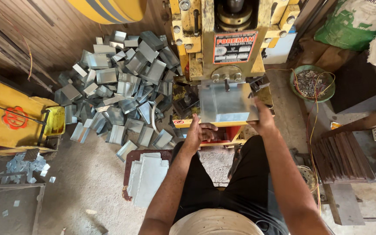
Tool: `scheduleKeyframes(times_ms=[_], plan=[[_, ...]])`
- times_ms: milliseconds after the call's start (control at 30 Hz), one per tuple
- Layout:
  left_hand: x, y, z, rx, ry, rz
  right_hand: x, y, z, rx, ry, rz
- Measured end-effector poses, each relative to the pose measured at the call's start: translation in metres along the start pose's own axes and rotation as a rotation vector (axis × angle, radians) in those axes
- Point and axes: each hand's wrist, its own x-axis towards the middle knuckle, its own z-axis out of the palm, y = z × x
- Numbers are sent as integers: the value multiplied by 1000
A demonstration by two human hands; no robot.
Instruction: The person bends metal sheets using a power press machine. The person places each sheet into the machine, operates the press, and then moves the finished part to a pile on the floor.
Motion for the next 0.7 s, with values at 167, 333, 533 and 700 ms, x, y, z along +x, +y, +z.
scheduleKeyframes(times_ms=[167, 333, 533, 700], plan=[[-7, 11, 17, 37, -116, 10, -16, 16, -4, 125, 159, -218], [-9, -7, 16, 249, -136, -66, -71, 39, 26, 66, -57, -80], [11, -20, 16, 18, 150, 117, -76, 60, 53, -63, -129, -33], [20, -21, 17, 123, 156, 177, -46, 78, 42, -146, -33, -123]])
